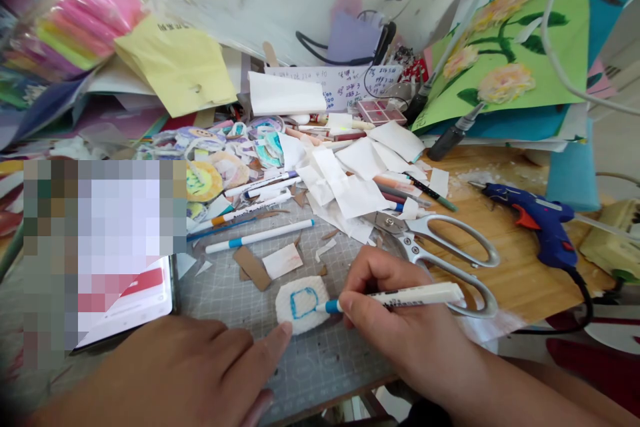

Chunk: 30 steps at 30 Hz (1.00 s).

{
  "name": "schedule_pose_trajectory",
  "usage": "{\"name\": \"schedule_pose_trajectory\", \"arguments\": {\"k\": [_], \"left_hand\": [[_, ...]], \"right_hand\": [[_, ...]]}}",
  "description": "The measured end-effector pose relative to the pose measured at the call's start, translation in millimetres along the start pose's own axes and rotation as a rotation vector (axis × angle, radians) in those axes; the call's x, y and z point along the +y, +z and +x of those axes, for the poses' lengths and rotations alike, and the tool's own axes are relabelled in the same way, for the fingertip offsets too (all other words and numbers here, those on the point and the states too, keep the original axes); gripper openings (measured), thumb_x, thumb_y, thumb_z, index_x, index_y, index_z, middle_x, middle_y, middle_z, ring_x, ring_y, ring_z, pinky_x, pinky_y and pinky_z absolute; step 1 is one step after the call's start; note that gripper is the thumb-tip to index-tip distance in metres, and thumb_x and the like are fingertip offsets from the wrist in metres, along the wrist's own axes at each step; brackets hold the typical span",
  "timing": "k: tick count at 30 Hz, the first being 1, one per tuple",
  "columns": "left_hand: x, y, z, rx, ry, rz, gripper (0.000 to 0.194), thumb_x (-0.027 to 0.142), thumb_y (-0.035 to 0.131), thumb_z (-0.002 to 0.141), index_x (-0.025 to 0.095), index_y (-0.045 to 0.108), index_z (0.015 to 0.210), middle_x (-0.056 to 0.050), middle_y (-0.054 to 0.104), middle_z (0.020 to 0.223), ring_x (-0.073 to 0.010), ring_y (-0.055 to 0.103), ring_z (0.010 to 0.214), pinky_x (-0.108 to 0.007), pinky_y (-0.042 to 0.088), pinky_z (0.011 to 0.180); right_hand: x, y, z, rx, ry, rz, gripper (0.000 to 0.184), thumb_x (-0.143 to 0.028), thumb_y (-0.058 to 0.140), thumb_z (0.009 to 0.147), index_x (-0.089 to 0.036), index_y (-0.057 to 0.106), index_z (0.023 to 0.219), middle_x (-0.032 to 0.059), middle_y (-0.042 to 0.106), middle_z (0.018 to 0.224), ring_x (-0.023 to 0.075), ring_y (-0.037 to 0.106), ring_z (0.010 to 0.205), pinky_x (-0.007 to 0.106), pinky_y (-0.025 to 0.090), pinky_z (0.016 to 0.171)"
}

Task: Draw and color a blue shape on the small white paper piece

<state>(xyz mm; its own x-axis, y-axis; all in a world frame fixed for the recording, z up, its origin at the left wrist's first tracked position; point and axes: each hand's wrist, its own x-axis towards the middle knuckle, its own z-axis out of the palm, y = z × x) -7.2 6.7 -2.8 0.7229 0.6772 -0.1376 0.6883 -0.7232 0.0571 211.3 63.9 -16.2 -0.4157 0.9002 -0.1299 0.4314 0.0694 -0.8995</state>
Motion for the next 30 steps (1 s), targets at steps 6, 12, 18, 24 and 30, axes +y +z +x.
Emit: {"name": "schedule_pose_trajectory", "arguments": {"k": [6, 12, 18, 24, 30], "left_hand": [[0.7, 1.1, -1.9, 0.018, 0.0, 0.002, 0.026, 0.013, 0.052, 0.08, 0.014, 0.059, 0.105, -0.005, 0.07, 0.067, -0.0203, 0.061, 0.046, -0.025, 0.04, 0.039], [-0.1, -1.0, -0.1, -0.004, 0.0, -0.009, 0.027, 0.013, 0.052, 0.08, 0.014, 0.058, 0.107, -0.005, 0.07, 0.068, -0.0209, 0.062, 0.048, -0.025, 0.04, 0.04], [0.6, 2.3, 1.7, 0.004, -0.001, -0.017, 0.024, 0.014, 0.054, 0.08, 0.013, 0.057, 0.104, -0.005, 0.07, 0.067, -0.0206, 0.061, 0.046, -0.025, 0.039, 0.039], [0.3, -3.5, 1.9, -0.037, -0.003, -0.025, 0.024, 0.014, 0.053, 0.08, 0.013, 0.056, 0.104, -0.006, 0.07, 0.07, -0.0213, 0.062, 0.049, -0.026, 0.042, 0.04], [0.4, -3.4, 1.4, -0.032, 0.004, -0.031, 0.024, 0.011, 0.05, 0.083, 0.013, 0.056, 0.107, -0.005, 0.07, 0.068, -0.0198, 0.063, 0.048, -0.024, 0.043, 0.04]], "right_hand": [[0.7, 0.2, 1.1, 0.025, 0.025, 0.059, 0.018, -0.023, 0.057, 0.079, -0.021, 0.053, 0.062, -0.0019, 0.056, 0.055, 0.0139, 0.049, 0.052, 0.024, 0.036, 0.048], [2.8, 3.7, 2.7, 0.051, 0.035, 0.24, 0.017, -0.03, 0.058, 0.083, -0.021, 0.055, 0.069, -0.0005, 0.061, 0.06, 0.0137, 0.052, 0.054, 0.024, 0.039, 0.048], [-8.6, 8.4, 3.7, 0.041, -0.013, 0.054, 0.012, -0.025, 0.061, 0.078, -0.02, 0.057, 0.068, 0.0009, 0.061, 0.061, 0.0152, 0.055, 0.056, 0.024, 0.042, 0.048], [-12.9, 11.9, 4.2, 0.011, -0.018, -0.048, 0.012, -0.028, 0.059, 0.079, -0.02, 0.058, 0.07, 0.0023, 0.062, 0.066, 0.0157, 0.056, 0.059, 0.024, 0.043, 0.049], [-16.5, 13.2, 5.2, 0.019, -0.019, -0.148, 0.012, -0.027, 0.056, 0.077, -0.019, 0.058, 0.069, 0.0022, 0.061, 0.061, 0.0153, 0.054, 0.054, 0.024, 0.043, 0.047]]}}
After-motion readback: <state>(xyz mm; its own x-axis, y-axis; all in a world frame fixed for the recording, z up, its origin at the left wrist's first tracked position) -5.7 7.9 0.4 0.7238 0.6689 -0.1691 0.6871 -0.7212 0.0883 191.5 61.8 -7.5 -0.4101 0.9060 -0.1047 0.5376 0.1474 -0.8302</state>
